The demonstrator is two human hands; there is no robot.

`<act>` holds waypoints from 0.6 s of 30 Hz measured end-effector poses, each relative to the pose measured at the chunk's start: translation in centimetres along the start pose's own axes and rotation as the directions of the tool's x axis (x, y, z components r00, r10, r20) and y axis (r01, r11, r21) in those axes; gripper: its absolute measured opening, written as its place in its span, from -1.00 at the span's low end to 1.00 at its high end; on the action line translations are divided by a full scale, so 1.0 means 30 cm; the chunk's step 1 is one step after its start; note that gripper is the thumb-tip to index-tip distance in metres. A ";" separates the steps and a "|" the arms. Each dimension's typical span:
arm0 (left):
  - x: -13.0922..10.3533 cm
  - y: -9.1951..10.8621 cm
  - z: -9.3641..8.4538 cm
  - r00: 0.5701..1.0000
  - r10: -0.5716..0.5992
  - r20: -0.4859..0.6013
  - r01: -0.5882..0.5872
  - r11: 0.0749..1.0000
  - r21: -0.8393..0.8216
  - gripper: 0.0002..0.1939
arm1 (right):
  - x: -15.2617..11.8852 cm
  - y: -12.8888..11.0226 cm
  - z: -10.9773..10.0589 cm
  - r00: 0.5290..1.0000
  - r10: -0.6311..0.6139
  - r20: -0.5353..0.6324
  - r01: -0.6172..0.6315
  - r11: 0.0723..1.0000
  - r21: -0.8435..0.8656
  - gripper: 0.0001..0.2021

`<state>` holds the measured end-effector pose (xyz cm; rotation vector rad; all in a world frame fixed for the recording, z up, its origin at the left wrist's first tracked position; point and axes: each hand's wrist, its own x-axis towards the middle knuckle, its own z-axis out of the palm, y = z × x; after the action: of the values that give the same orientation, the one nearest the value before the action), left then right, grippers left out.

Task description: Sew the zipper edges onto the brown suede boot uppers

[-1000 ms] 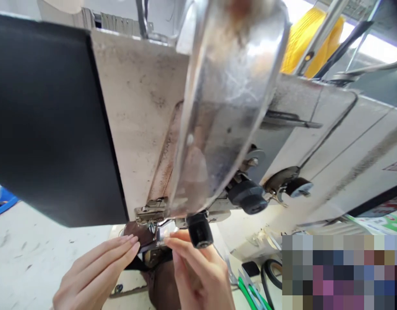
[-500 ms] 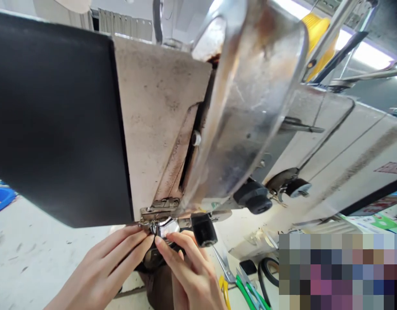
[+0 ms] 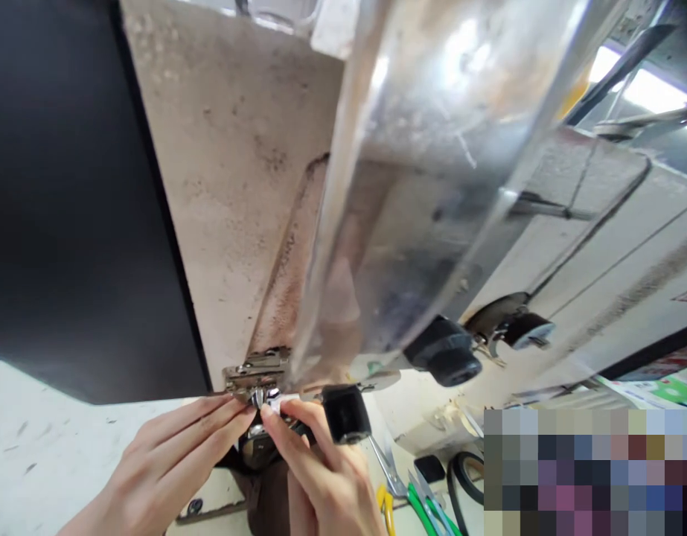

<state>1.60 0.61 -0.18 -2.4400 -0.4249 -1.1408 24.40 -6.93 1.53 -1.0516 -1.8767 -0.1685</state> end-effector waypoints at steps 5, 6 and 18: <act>0.000 -0.012 0.014 0.998 0.061 0.013 -0.061 0.998 0.012 -0.57 | -0.003 0.017 -0.028 1.000 -0.006 -0.025 0.008 0.999 0.054 -0.50; 0.001 -0.013 0.016 0.998 0.064 0.019 -0.065 0.998 0.021 -0.62 | -0.001 0.016 -0.030 0.999 -0.005 -0.047 0.008 0.998 0.055 -0.49; 0.064 -0.057 -0.003 0.985 -0.157 0.067 0.165 0.978 -0.131 -0.77 | -0.119 -0.030 0.127 0.937 0.040 -0.346 -0.014 0.997 0.076 -0.50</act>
<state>1.98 2.25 1.78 -2.6011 -0.5896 -1.2050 21.86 -7.67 -3.07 -0.9298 -1.5370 -0.2515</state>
